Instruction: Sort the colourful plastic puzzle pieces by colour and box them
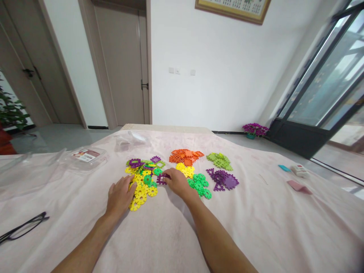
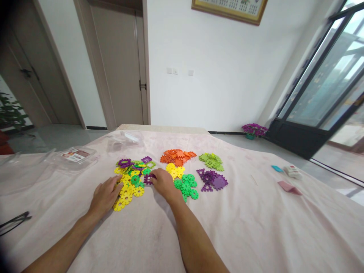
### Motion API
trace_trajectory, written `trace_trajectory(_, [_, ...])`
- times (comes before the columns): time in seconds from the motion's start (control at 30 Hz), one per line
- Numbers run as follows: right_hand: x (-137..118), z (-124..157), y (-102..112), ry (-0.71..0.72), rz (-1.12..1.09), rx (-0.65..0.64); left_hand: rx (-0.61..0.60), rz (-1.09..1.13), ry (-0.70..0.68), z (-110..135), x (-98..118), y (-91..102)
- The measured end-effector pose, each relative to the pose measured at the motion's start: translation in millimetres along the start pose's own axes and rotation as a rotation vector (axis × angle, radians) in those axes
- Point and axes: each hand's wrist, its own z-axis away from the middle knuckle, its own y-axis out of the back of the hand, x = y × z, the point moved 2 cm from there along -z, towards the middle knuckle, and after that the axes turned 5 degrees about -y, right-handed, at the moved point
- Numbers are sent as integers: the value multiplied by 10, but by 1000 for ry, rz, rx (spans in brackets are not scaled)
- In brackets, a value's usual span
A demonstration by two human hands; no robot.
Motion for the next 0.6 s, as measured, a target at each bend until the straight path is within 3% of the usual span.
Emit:
trace_trajectory(0.13, [232, -14, 359, -100, -50, 75, 12, 1, -12, -3, -21, -18])
trace_trajectory(0.3, [738, 87, 814, -293, 44, 94, 9, -19, -31, -16, -29, -19])
trace_trajectory(0.43, [1074, 252, 1062, -441, 110, 155, 21, -25, -41, -15, -42, -23])
trace_trajectory(0.6, [1318, 512, 1299, -707, 172, 237, 48, 7, -55, -14, -47, -24])
